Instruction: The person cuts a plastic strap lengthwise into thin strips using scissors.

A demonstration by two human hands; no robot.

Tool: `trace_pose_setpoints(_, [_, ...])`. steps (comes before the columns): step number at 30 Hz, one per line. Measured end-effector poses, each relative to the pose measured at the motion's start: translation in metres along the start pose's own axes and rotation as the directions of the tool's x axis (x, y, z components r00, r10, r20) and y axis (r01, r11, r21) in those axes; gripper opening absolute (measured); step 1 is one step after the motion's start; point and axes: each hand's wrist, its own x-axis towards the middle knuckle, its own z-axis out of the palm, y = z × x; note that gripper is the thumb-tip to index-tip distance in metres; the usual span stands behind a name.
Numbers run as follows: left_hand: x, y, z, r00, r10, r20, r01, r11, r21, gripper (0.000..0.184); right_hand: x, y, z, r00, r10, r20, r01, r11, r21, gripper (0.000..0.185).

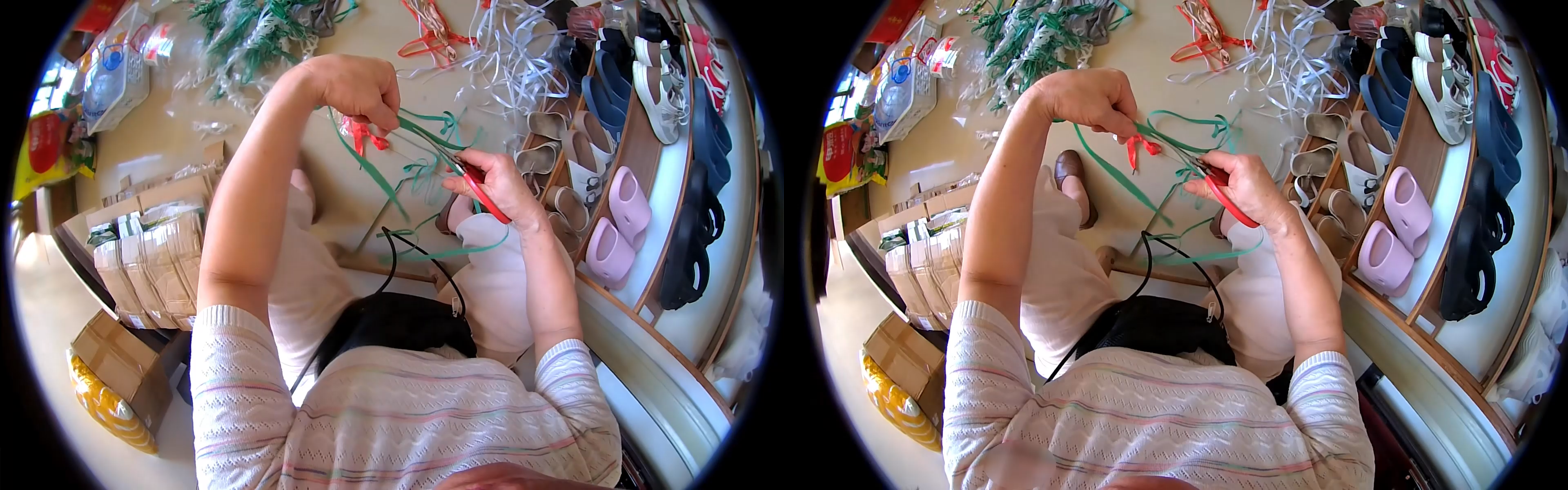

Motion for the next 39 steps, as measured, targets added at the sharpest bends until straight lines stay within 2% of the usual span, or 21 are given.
trace_pose_setpoints(3, [0.007, -0.003, 0.003, 0.996, 0.074, 0.053, -0.076, 0.996, 0.037, 0.021, 0.0, -0.007, 0.002, 0.999, 0.04, 0.01, -0.039, 0.999, -0.033, 0.032])
trace_pose_setpoints(6, [0.01, 0.004, 0.008, 0.997, 0.027, 0.075, -0.031, 0.998, 0.054, 0.02, 0.001, -0.008, 0.005, 1.0, 0.02, -0.001, -0.02, 0.995, -0.094, 0.032])
trace_pose_setpoints(7, [0.008, 0.005, 0.007, 0.998, 0.003, 0.055, -0.007, 0.998, 0.058, 0.019, 0.002, -0.007, 0.005, 1.0, -0.005, -0.011, 0.004, 0.993, -0.119, 0.033])
trace_pose_setpoints(9, [0.003, 0.006, 0.004, 0.999, -0.045, 0.015, 0.044, 0.997, 0.066, 0.019, 0.001, -0.004, 0.003, 1.0, 0.009, -0.017, -0.01, 0.999, -0.046, 0.032])
trace_pose_setpoints(12, [-0.006, -0.009, -0.001, 0.996, -0.016, -0.092, 0.018, 1.0, 0.019, 0.018, 0.001, 0.004, 0.003, 0.999, -0.019, -0.036, 0.019, 1.0, 0.003, 0.032])
trace_pose_setpoints(13, [-0.008, -0.009, -0.005, 0.996, -0.044, -0.071, 0.048, 0.997, 0.055, 0.017, 0.001, 0.006, 0.003, 0.998, -0.037, -0.041, 0.037, 0.999, 0.009, 0.032])
trace_pose_setpoints(16, [-0.016, -0.019, -0.005, 0.96, 0.012, -0.281, 0.085, 0.94, 0.331, 0.019, 0.001, 0.0, -0.003, 0.999, 0.054, 0.007, -0.054, 0.998, -0.014, 0.027])
trace_pose_setpoints(19, [-0.021, -0.021, -0.011, 0.98, -0.023, -0.2, 0.034, 0.998, 0.055, 0.022, 0.002, 0.013, -0.005, 0.998, 0.052, -0.019, -0.047, 0.973, 0.224, 0.023])
trace_pose_setpoints(22, [-0.024, -0.02, -0.015, 0.972, -0.041, -0.232, 0.035, 0.999, -0.028, 0.034, 0.004, 0.011, -0.009, 0.997, 0.06, -0.057, -0.044, 0.968, 0.246, 0.022])
trace_pose_setpoints(23, [-0.023, -0.023, -0.016, 0.966, 0.015, -0.259, -0.042, 0.994, -0.098, 0.039, 0.005, 0.013, -0.012, 0.997, 0.047, -0.068, -0.034, 0.984, 0.175, 0.02])
trace_pose_setpoints(24, [-0.019, -0.031, -0.016, 0.954, 0.068, -0.29, -0.12, 0.979, -0.163, 0.045, 0.006, 0.015, -0.014, 0.995, 0.048, -0.083, -0.031, 0.98, 0.197, 0.019])
trace_pose_setpoints(28, [-0.014, -0.028, -0.01, 0.864, 0.215, -0.455, -0.406, 0.832, -0.379, 0.062, 0.006, 0.021, -0.021, 0.99, 0.061, -0.13, -0.026, 0.967, 0.254, 0.019])
trace_pose_setpoints(29, [-0.015, -0.027, -0.014, 0.891, 0.21, -0.402, -0.414, 0.741, -0.529, 0.05, 0.005, 0.021, -0.022, 0.986, 0.078, -0.148, -0.032, 0.955, 0.294, 0.019])
trace_pose_setpoints(32, [-0.014, -0.022, -0.012, 0.92, 0.142, -0.365, -0.341, 0.751, -0.566, 0.037, 0.003, 0.023, -0.03, 0.985, 0.061, -0.163, -0.009, 0.953, 0.304, 0.021])
trace_pose_setpoints(33, [-0.007, -0.018, -0.008, 0.916, 0.167, -0.364, -0.368, 0.709, -0.601, 0.028, 0.003, 0.022, -0.03, 0.983, 0.064, -0.174, -0.008, 0.952, 0.305, 0.021])
trace_pose_setpoints(34, [-0.005, -0.013, -0.004, 0.905, 0.146, -0.4, -0.357, 0.773, -0.525, 0.03, 0.003, 0.022, -0.029, 0.981, 0.07, -0.183, -0.011, 0.952, 0.306, 0.02])
trace_pose_setpoints(36, [0.003, -0.011, 0.001, 0.897, 0.152, -0.416, -0.375, 0.758, -0.533, 0.033, 0.003, 0.021, -0.029, 0.983, 0.076, -0.169, -0.017, 0.945, 0.327, 0.02])
trace_pose_setpoints(39, [0.006, -0.007, 0.004, 0.925, 0.166, -0.342, -0.335, 0.781, -0.527, 0.036, 0.003, 0.02, -0.029, 0.981, 0.068, -0.183, -0.004, 0.944, 0.329, 0.021])
